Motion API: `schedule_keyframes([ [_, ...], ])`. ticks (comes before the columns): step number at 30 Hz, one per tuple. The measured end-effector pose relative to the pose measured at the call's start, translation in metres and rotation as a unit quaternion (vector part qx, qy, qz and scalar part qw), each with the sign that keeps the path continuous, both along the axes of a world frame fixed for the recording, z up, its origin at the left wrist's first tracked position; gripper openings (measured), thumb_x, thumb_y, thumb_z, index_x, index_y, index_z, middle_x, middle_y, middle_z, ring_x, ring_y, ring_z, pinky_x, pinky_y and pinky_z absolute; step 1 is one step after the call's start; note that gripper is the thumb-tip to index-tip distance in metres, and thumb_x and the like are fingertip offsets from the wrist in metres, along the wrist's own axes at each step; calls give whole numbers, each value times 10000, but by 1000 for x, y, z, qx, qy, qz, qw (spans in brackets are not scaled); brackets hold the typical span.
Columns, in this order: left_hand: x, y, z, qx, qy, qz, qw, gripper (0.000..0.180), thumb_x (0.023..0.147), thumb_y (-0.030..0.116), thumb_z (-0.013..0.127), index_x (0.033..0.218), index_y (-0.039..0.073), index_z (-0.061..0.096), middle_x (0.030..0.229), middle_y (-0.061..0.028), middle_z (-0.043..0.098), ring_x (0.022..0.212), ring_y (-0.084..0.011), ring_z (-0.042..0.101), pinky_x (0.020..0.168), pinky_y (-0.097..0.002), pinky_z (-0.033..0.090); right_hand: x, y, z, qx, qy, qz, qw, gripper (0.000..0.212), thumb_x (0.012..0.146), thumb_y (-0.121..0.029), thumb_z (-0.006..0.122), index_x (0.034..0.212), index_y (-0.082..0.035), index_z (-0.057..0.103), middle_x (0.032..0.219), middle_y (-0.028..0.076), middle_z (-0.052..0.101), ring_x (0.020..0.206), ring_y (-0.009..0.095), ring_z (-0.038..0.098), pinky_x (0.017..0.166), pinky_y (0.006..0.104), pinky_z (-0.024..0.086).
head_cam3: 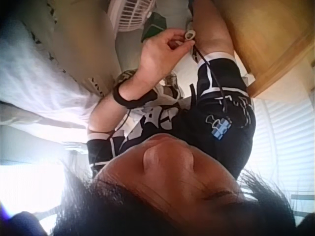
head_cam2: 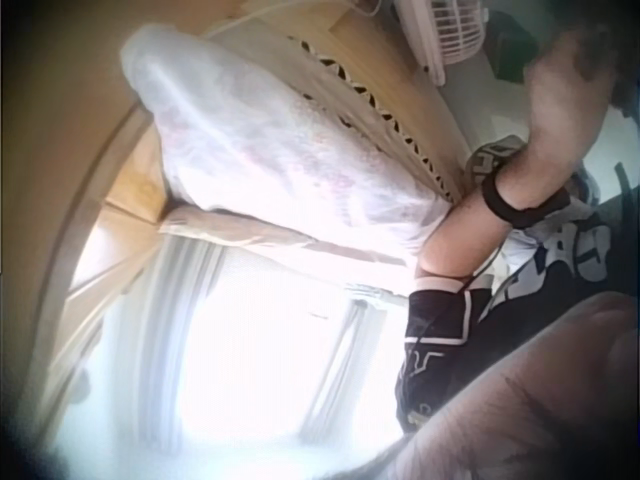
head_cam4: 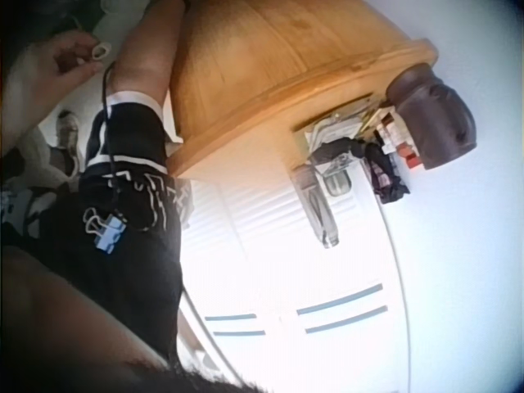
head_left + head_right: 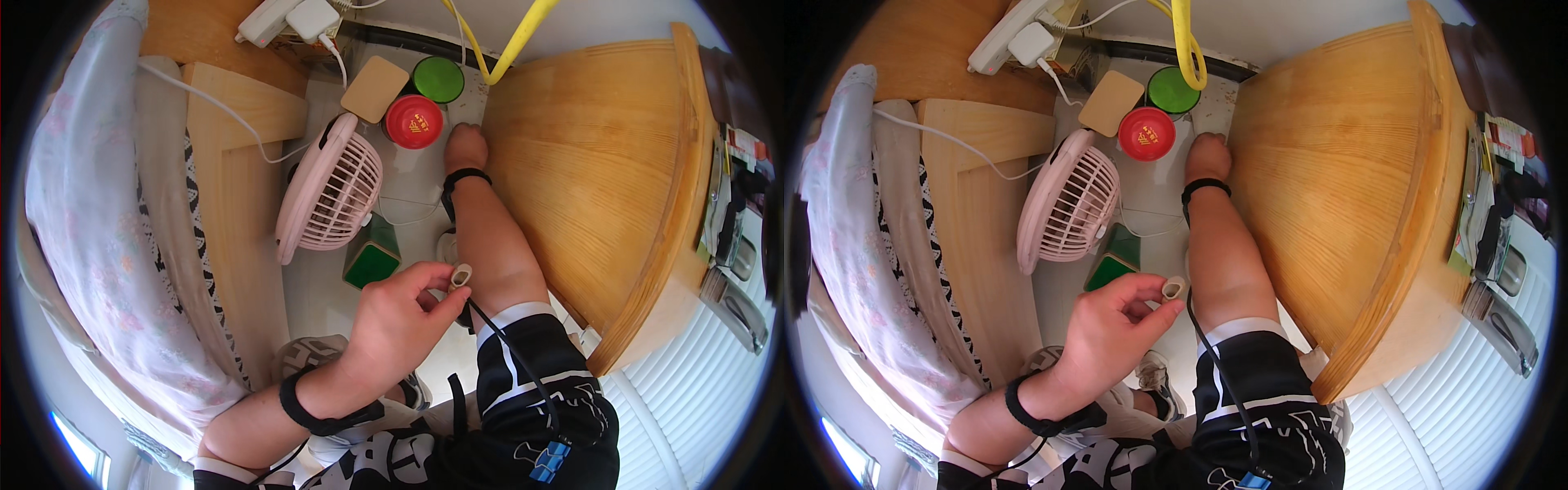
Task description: The person picks up small objects including pills, caps, and electrical components from a nightstand and floor, handling them individually and placing them back onto the table surface.
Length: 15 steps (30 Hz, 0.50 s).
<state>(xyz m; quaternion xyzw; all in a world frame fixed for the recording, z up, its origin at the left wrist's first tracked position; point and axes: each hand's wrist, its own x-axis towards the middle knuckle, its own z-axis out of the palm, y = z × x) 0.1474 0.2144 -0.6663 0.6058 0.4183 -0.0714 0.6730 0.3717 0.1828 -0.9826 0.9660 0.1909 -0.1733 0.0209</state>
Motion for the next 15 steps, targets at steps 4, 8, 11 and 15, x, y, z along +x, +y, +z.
schedule_keyframes([
  [4, 0, 2, 3, -3, 12, -4, 1000, 243, 887, 150, 807, 1066, 11, 718, 836, -30, 752, 666, -63, 678, 594, -231, 529, 3, 0, 1, -19, 9, 17, 1000, 248, 967, -96, 532, 1033, -46, 766, 1135, 213, 711, 1024, 376, 721, 851, 449, 608],
  [8, 0, 0, 1, -1, 11, -7, 1000, 245, 889, 158, 807, 1065, 12, 718, 837, -28, 753, 663, -61, 673, 593, -232, 529, 7, 1, 1, -36, 16, 38, 999, 253, 970, -95, 529, 1037, -45, 767, 1105, 201, 730, 998, 372, 732, 829, 452, 614],
  [11, -1, 0, 1, 4, 12, -10, 1000, 249, 887, 159, 810, 1066, 12, 718, 840, -27, 753, 663, -61, 672, 593, -232, 530, 11, 1, 1, -33, 19, 40, 998, 244, 968, -94, 532, 1012, -47, 767, 1074, 200, 739, 989, 366, 736, 822, 453, 613],
  [15, -2, 1, 0, 7, 6, -4, 1000, 258, 884, 161, 815, 1070, 11, 717, 850, -27, 754, 664, -61, 672, 593, -233, 530, 12, 4, 1, -19, 21, 41, 999, 233, 968, -88, 532, 1006, -50, 759, 1071, 205, 738, 994, 364, 735, 826, 450, 612],
])
